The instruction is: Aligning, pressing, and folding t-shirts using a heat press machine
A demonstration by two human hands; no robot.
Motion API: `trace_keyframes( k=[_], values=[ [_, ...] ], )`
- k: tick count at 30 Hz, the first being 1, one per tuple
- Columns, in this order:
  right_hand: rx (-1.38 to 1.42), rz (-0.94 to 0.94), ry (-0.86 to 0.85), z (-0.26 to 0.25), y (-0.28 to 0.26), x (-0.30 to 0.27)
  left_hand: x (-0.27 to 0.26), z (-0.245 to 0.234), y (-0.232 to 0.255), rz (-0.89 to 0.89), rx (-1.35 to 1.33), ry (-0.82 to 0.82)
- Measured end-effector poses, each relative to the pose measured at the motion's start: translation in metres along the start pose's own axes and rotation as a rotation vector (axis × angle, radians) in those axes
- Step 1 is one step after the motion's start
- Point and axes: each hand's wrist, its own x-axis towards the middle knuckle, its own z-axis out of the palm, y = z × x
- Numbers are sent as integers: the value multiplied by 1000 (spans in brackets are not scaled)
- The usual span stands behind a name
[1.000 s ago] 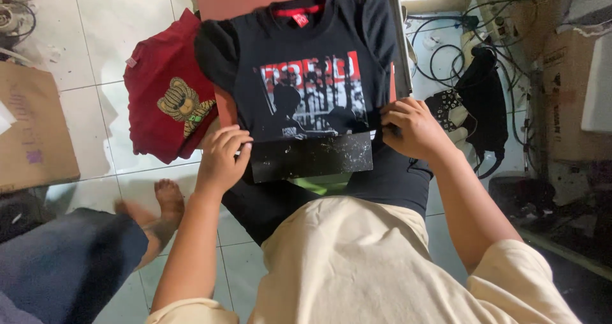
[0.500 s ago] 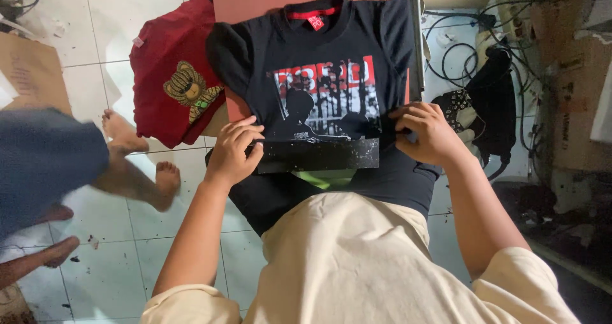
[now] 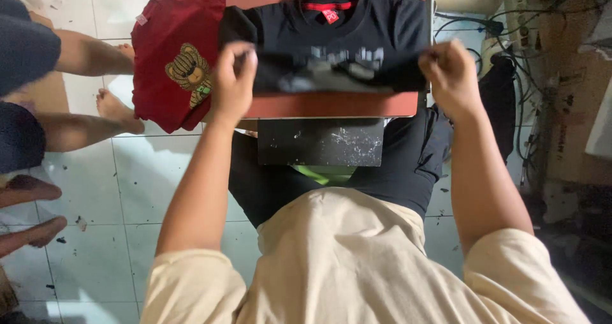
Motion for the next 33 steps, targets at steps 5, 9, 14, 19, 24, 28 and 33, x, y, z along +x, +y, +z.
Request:
trace_keyframes(
  k=[5, 9, 14, 19, 24, 28, 33],
  values=[
    [50, -98, 187, 6, 7, 68, 76, 27, -27, 21, 100, 135],
    [-394, -430, 266, 18, -8, 66, 58, 51, -11, 147, 489, 290],
    [-623, -226, 93, 50, -10, 15, -3, 55, -7, 131, 720, -102],
    [-678, -157, 95, 51, 3, 2, -8, 44, -17, 62, 705, -143],
    [-695, -278, -6, 48, -31, -5, -7, 30, -9, 375, 663, -154],
    [-686, -264, -147, 37, -11, -5, -7, 30, -39, 168, 666, -376],
    [-852, -376, -115, 20, 14, -4, 0, 9, -60, 319, 637, -392]
  ],
)
